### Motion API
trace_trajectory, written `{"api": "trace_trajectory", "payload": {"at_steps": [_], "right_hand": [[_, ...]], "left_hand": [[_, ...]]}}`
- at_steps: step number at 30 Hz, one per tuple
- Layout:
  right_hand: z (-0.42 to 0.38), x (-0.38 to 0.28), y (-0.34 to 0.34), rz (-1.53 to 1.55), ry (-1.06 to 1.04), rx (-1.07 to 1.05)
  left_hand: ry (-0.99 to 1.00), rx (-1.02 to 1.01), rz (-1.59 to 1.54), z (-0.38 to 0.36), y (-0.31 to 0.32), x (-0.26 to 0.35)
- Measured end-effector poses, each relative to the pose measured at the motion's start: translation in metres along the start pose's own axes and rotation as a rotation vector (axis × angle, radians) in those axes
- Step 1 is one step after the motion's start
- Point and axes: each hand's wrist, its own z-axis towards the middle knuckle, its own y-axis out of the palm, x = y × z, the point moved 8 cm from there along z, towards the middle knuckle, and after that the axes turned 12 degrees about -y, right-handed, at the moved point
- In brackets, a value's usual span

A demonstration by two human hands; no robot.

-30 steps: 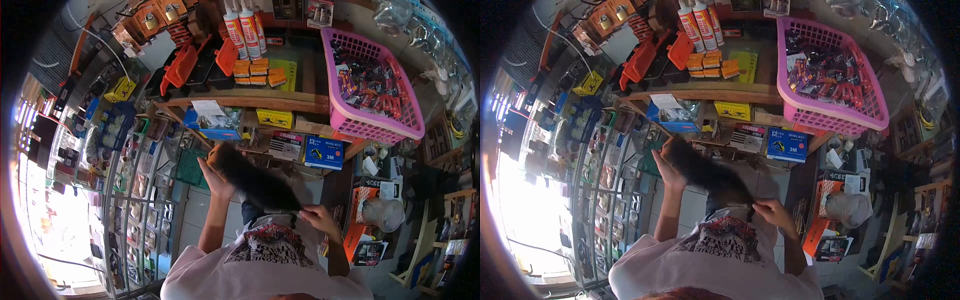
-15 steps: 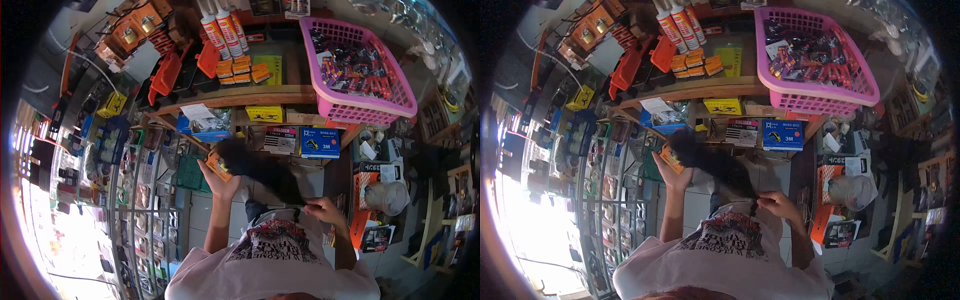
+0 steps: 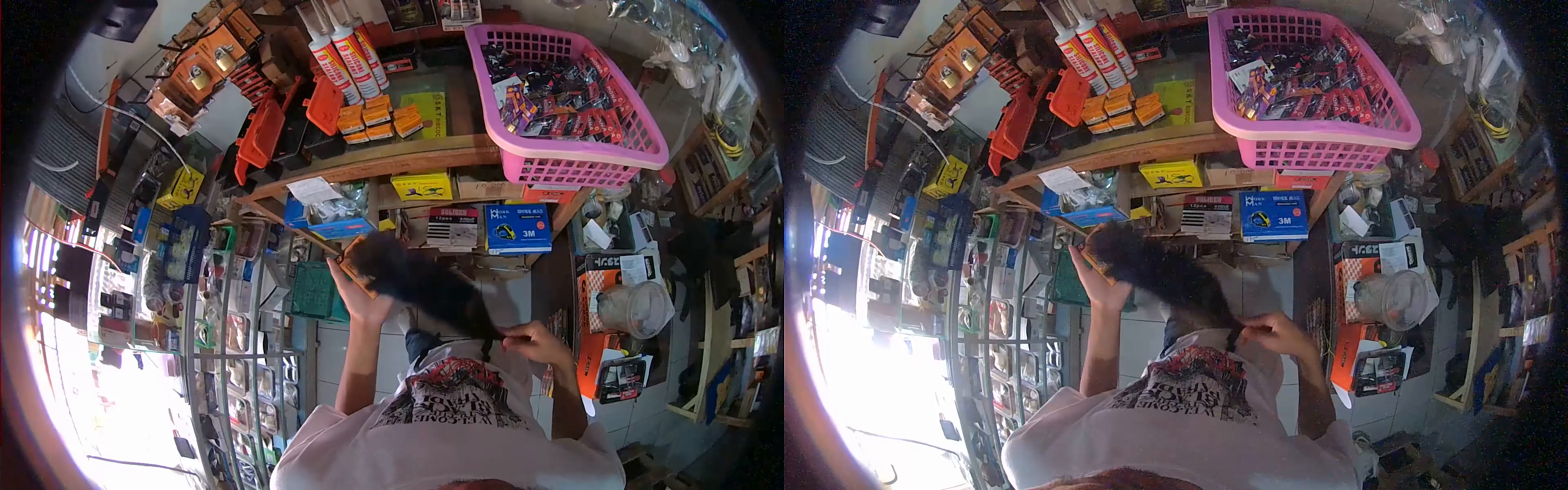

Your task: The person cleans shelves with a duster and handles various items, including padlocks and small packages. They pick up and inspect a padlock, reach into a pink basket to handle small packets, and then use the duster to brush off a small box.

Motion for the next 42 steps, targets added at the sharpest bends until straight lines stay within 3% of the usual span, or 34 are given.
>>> {"api": "trace_trajectory", "payload": {"at_steps": [2,3,5,6,7,8,10,11,12,14,16,20,21,22,23,24,26,27,30,31,32,34,36,38,40,41,42], "right_hand": [[-0.002,-0.006,0.002,-0.048,-0.019,-0.09],[-0.001,0.0,-0.002,-0.035,0.006,-0.024],[-0.004,0.015,-0.004,-0.009,0.059,0.1],[-0.006,0.02,0.001,-0.01,0.075,0.025],[-0.009,0.024,0.004,-0.014,0.091,-0.049],[-0.01,0.027,0.008,-0.021,0.106,-0.124],[-0.004,0.018,0.009,0.025,0.075,0.002],[-0.003,0.016,0.009,0.05,0.06,0.065],[-0.005,0.024,0.014,0.026,0.043,0.014],[-0.007,0.045,0.018,-0.028,0.01,-0.084],[-0.002,0.032,0.021,0.032,0.0,-0.043],[0.01,0.039,0.024,-0.055,0.126,-0.095],[0.01,0.035,0.023,-0.022,0.056,-0.095],[0.007,0.032,0.022,0.013,-0.014,-0.096],[0.008,0.027,0.019,0.051,-0.082,-0.095],[0.012,0.03,0.016,0.0,-0.012,-0.078],[0.011,0.035,0.012,-0.093,0.137,-0.028],[0.01,0.027,0.016,-0.05,0.113,-0.068],[0.015,0.007,0.018,0.005,0.031,-0.104],[0.019,0.003,0.017,-0.023,-0.004,-0.067],[0.021,0.002,0.017,-0.049,-0.037,-0.03],[0.015,0.016,0.018,0.017,0.025,-0.114],[0.014,0.017,0.017,0.018,0.056,-0.111],[0.018,0.01,0.016,-0.036,0.058,-0.026],[0.015,0.007,0.022,0.019,0.084,-0.086],[0.014,0.005,0.023,0.042,0.094,-0.116],[0.014,0.0,0.02,0.024,0.069,-0.087]], "left_hand": [[-0.061,-0.195,0.123,0.0,0.004,-0.005],[-0.089,-0.292,0.186,-0.001,0.015,-0.008],[-0.03,-0.076,0.008,0.0,0.006,-0.003],[0.0,0.033,-0.084,-0.002,0.001,-0.002],[-0.007,-0.163,-0.023,0.0,0.0,0.001],[-0.035,-0.141,0.011,0.0,-0.006,-0.001],[-0.094,-0.096,0.078,-0.004,0.004,-0.004],[-0.063,-0.342,0.03,-0.011,0.031,-0.005],[-0.011,0.016,-0.054,-0.007,-0.002,0.002],[-0.033,-0.178,-0.241,-0.002,-0.012,0.004],[-0.112,-0.145,-0.017,-0.007,-0.013,0.002],[0.01,-0.006,-0.212,-0.008,-0.032,0.012],[0.046,0.021,-0.072,-0.01,-0.03,0.014],[-0.053,-0.191,0.006,-0.019,-0.004,0.011],[-0.045,-0.182,0.004,-0.021,-0.014,0.013],[-0.041,-0.173,0.003,-0.021,-0.018,0.015],[0.046,-0.047,-0.291,-0.02,-0.038,0.023],[0.073,0.041,-0.156,-0.02,-0.043,0.023],[-0.071,-0.147,-0.026,-0.019,-0.045,0.016],[-0.048,-0.122,-0.015,-0.021,-0.042,0.017],[0.106,0.066,-0.05,-0.028,-0.031,0.02],[0.136,0.153,-0.063,-0.019,-0.063,0.025],[-0.04,-0.113,-0.045,-0.017,-0.046,0.018],[-0.013,-0.039,-0.076,-0.02,-0.039,0.021],[0.05,0.068,-0.208,-0.023,-0.03,0.019],[0.079,-0.117,-0.05,-0.024,-0.012,0.019],[0.043,-0.162,-0.046,-0.024,-0.006,0.015]]}}
